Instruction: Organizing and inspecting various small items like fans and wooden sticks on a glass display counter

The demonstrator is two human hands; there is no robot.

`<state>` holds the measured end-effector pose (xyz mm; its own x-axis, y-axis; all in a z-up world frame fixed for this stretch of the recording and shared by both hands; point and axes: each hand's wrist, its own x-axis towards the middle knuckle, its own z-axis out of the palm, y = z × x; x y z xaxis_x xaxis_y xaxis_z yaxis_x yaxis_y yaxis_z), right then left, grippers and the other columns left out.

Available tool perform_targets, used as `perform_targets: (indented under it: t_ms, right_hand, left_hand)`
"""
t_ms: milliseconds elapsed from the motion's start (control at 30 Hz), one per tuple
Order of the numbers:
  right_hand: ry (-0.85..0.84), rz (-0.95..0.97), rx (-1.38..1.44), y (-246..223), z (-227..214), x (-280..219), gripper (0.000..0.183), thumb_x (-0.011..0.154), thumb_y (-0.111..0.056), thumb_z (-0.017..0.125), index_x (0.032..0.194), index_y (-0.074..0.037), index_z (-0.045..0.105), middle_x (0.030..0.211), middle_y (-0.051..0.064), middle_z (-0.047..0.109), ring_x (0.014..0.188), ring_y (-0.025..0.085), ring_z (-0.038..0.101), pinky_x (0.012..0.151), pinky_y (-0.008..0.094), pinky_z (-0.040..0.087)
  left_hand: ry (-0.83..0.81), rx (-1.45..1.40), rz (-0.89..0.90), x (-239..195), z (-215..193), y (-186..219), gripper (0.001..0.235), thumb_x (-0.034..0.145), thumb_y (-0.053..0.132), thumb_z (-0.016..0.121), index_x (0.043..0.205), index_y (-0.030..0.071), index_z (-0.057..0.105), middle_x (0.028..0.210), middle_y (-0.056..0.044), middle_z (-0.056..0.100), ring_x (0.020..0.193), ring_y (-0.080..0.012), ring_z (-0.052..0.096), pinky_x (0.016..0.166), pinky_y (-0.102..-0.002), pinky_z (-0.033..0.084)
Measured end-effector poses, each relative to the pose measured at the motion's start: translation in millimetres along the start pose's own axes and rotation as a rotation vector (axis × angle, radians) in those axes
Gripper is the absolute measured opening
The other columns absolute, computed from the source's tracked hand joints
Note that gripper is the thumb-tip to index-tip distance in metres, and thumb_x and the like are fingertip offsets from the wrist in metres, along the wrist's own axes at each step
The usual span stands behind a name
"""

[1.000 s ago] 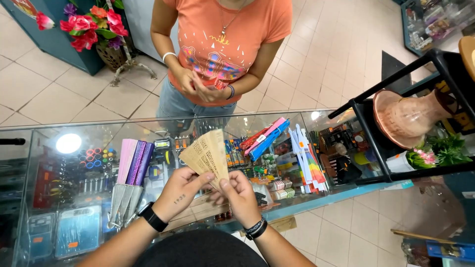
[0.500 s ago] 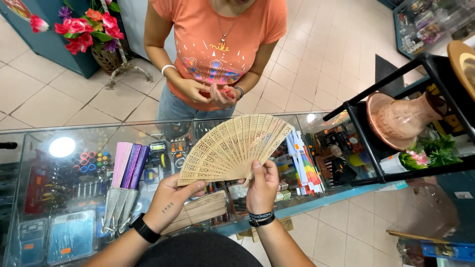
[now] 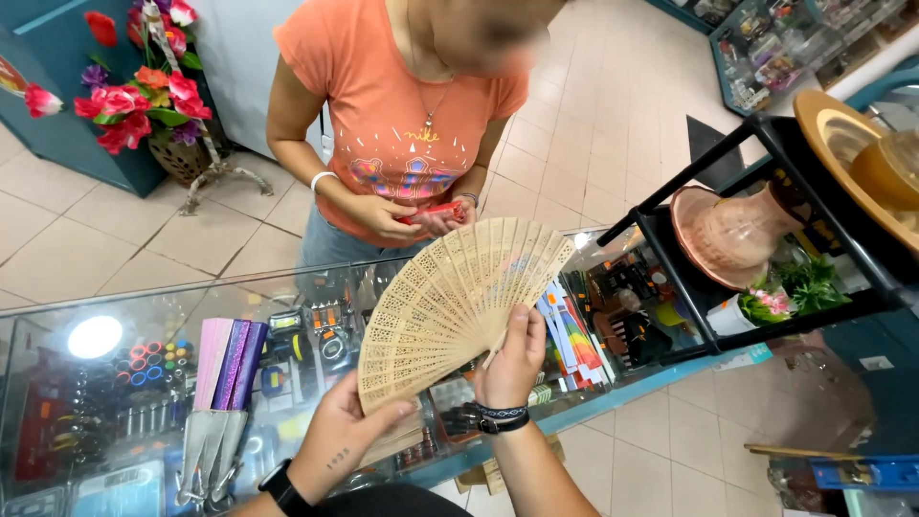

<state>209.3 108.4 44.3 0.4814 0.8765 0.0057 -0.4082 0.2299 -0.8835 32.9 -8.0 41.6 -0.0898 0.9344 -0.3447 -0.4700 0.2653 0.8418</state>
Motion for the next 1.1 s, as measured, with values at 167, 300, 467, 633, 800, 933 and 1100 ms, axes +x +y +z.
perform_targets:
  t_ms: [167,300,467,633,800,933,1100]
  right_hand:
    - [0.071,-0.029,0.207,-13,12,24,0.014,0.101,-0.024,0.062,0.103,-0.01,0.06,0.1,0.01,0.07,0.091,0.021,0.067,0.082,0.037,0.057]
    - [0.062,-0.019,0.16,-23,19,26,0.017,0.101,-0.028,0.061,0.104,-0.011,0.06,0.101,0.01,0.07,0.09,0.02,0.067,0.08,0.036,0.056]
    - [0.083,-0.052,0.138,-20,17,32,0.014,0.102,-0.025,0.06,0.099,-0.011,0.06,0.094,0.009,0.069,0.085,0.019,0.065,0.076,0.035,0.055]
    - [0.116,-0.102,0.097,-20,14,39,0.017,0.103,-0.025,0.058,0.094,-0.011,0.06,0.089,0.007,0.068,0.082,0.018,0.065,0.075,0.035,0.056]
    - [0.105,-0.15,0.057,-23,19,41,0.019,0.102,-0.027,0.06,0.092,-0.011,0.059,0.085,0.005,0.066,0.08,0.015,0.063,0.072,0.032,0.053]
    - [-0.016,-0.193,0.012,-24,23,35,0.02,0.102,-0.027,0.06,0.091,-0.011,0.058,0.083,0.003,0.062,0.079,0.013,0.058,0.071,0.029,0.05]
    - [-0.175,0.036,0.104,-53,26,51,0.027,0.105,-0.021,0.054,0.111,0.001,0.068,0.107,0.015,0.073,0.096,0.022,0.068,0.086,0.034,0.055]
  left_hand:
    - [-0.359,0.31,0.038,-6,7,-15,0.045,0.08,0.012,0.083,0.123,0.005,0.071,0.121,-0.006,0.083,0.104,-0.0144,0.08,0.093,-0.029,0.066]
    - [-0.501,0.569,0.046,-14,16,6,0.029,0.087,0.03,0.079,0.108,0.01,0.075,0.095,0.003,0.083,0.079,-0.0044,0.074,0.068,-0.021,0.06]
    - [-0.478,0.672,0.138,-12,16,1,0.017,0.097,0.028,0.069,0.096,0.011,0.069,0.078,0.006,0.068,0.068,-0.002,0.057,0.061,-0.022,0.049]
    - [-0.49,0.71,0.108,-12,19,3,0.019,0.099,0.031,0.061,0.097,0.013,0.068,0.079,0.003,0.076,0.071,-0.0065,0.075,0.068,-0.023,0.06]
    - [-0.541,0.749,0.201,-13,22,11,0.022,0.099,0.031,0.058,0.095,0.015,0.072,0.087,0.006,0.083,0.072,-0.0068,0.077,0.07,-0.023,0.063]
    - [-0.615,0.868,0.211,-7,13,14,0.02,0.098,0.037,0.063,0.1,0.02,0.074,0.081,0.007,0.073,0.067,-0.007,0.066,0.063,-0.024,0.053]
    - [-0.764,0.75,0.176,-2,-6,10,0.022,0.092,0.03,0.074,0.11,0.019,0.074,0.096,0.005,0.074,0.081,-0.0068,0.071,0.073,-0.022,0.06]
